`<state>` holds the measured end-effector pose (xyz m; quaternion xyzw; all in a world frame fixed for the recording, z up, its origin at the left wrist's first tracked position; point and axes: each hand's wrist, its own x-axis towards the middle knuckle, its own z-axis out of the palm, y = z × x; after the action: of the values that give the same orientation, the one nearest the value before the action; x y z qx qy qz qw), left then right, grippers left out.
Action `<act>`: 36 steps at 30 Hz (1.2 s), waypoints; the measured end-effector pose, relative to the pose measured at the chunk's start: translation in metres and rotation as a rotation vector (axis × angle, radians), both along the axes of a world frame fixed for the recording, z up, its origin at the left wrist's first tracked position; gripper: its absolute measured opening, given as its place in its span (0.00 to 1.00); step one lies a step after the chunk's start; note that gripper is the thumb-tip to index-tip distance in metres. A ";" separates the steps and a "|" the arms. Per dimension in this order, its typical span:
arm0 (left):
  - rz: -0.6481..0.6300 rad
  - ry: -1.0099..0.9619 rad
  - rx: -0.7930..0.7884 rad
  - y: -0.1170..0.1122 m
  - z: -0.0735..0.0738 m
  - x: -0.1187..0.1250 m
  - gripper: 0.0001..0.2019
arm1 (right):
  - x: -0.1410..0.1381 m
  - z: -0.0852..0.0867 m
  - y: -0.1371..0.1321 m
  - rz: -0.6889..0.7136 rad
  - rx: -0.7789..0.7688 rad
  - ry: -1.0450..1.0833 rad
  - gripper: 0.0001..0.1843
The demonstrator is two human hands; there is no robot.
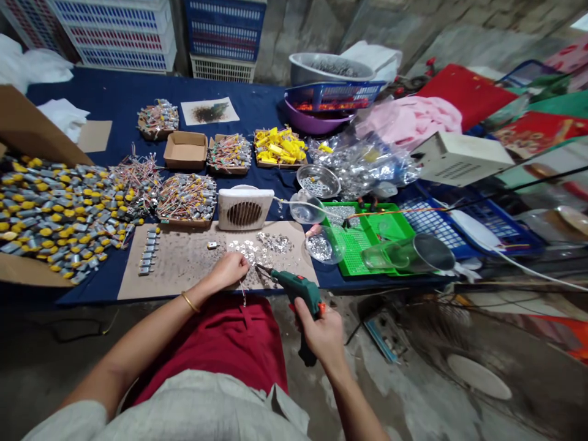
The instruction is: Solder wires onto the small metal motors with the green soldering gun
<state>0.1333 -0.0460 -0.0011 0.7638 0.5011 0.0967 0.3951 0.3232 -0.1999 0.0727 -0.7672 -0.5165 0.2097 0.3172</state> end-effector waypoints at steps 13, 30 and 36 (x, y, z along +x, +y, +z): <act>-0.009 0.015 0.012 0.001 0.000 -0.001 0.09 | 0.002 0.000 0.004 0.103 0.071 -0.078 0.23; -0.003 0.046 -0.015 0.001 0.003 -0.001 0.09 | 0.002 0.001 0.009 0.164 0.096 -0.130 0.22; -0.005 0.072 -0.038 0.002 0.002 0.000 0.09 | 0.002 0.003 0.011 0.205 0.141 -0.168 0.20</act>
<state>0.1331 -0.0442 0.0009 0.7604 0.5148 0.0588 0.3915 0.3249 -0.1887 0.0754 -0.7013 -0.6302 0.1391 0.3028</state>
